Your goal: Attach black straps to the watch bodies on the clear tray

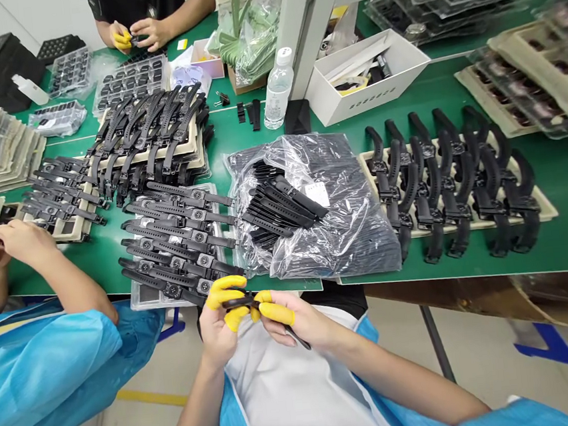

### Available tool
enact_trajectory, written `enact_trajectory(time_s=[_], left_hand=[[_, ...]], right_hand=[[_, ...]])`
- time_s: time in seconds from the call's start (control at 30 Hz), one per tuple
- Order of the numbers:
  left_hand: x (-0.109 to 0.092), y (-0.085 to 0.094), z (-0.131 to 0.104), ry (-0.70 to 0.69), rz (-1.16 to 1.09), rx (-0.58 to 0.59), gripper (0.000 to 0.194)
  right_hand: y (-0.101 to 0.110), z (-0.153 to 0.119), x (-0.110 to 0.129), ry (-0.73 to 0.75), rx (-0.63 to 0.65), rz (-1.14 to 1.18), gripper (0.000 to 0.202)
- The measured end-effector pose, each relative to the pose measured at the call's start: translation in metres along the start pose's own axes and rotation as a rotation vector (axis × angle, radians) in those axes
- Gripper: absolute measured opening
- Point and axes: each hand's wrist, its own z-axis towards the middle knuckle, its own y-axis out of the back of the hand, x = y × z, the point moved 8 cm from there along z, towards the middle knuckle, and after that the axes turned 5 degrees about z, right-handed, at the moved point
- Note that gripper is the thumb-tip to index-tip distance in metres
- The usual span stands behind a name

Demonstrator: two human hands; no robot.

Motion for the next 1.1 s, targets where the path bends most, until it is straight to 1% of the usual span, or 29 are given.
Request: enact_trajectory(time_s=[0.03, 0.1, 0.13, 0.17, 0.2, 0.23, 0.27, 0.3, 0.33, 0.37, 0.4, 0.43, 0.47, 0.5, 0.53, 0.63, 0.77, 0.9, 0.97, 1.1], left_hand=[[0.000, 0.008, 0.003, 0.047, -0.069, -0.076, 0.020], [-0.002, 0.032, 0.010, 0.114, -0.178, -0.280, 0.020], [-0.004, 0.045, 0.012, 0.133, -0.197, -0.381, 0.022], [-0.006, 0.055, 0.013, 0.153, -0.183, -0.454, 0.024], [-0.006, 0.060, 0.014, 0.182, -0.141, -0.477, 0.027], [-0.006, 0.059, 0.016, 0.215, -0.083, -0.440, 0.028], [-0.004, 0.052, 0.017, 0.250, -0.015, -0.342, 0.030], [-0.001, 0.039, 0.016, 0.270, 0.059, -0.197, 0.031], [0.001, 0.023, 0.015, 0.254, 0.136, -0.033, 0.032], [0.001, 0.006, 0.011, 0.197, 0.208, 0.123, 0.033], [0.000, -0.009, 0.007, 0.106, 0.275, 0.248, 0.036], [-0.003, -0.021, 0.002, 0.007, 0.334, 0.335, 0.040], [-0.005, -0.029, -0.001, -0.084, 0.379, 0.391, 0.046], [-0.007, -0.035, -0.004, -0.152, 0.409, 0.427, 0.052], [-0.008, -0.037, -0.005, -0.192, 0.429, 0.448, 0.058], [-0.010, -0.038, -0.005, -0.227, 0.460, 0.486, 0.065], [-0.010, -0.037, -0.006, -0.225, 0.459, 0.469, 0.062], [-0.009, -0.038, -0.009, -0.247, 0.472, 0.452, 0.062], [-0.011, -0.039, -0.010, -0.242, 0.477, 0.487, 0.061], [-0.018, -0.042, -0.009, -0.212, 0.446, 0.606, 0.057]], right_hand=[[0.000, -0.001, -0.001, -0.046, 0.013, -0.037, 0.045], [0.005, -0.004, -0.001, -0.120, 0.018, -0.149, 0.041], [0.009, -0.005, -0.002, -0.140, 0.004, -0.192, 0.040], [0.015, -0.006, -0.001, -0.136, -0.028, -0.214, 0.040], [0.021, -0.007, 0.001, -0.108, -0.073, -0.217, 0.040], [0.026, -0.007, 0.003, -0.060, -0.122, -0.204, 0.041], [0.029, -0.008, 0.006, -0.003, -0.166, -0.180, 0.042], [0.031, -0.008, 0.007, 0.050, -0.196, -0.155, 0.043], [0.029, -0.008, 0.008, 0.085, -0.202, -0.133, 0.043], [0.025, -0.007, 0.007, 0.100, -0.186, -0.113, 0.044], [0.021, -0.006, 0.005, 0.100, -0.160, -0.096, 0.043], [0.016, -0.005, 0.004, 0.095, -0.133, -0.084, 0.043], [0.012, -0.005, 0.003, 0.085, -0.111, -0.076, 0.042], [0.010, -0.005, 0.002, 0.071, -0.097, -0.067, 0.042], [0.009, -0.005, 0.001, 0.056, -0.090, -0.055, 0.041], [0.011, -0.005, -0.001, 0.052, -0.114, 0.014, 0.036], [0.014, -0.003, -0.004, 0.123, -0.150, 0.129, 0.034], [0.011, 0.000, -0.010, 0.096, -0.135, 0.251, 0.034], [0.012, -0.001, -0.010, 0.083, -0.147, 0.298, 0.034], [0.013, -0.003, -0.009, 0.070, -0.166, 0.306, 0.033]])
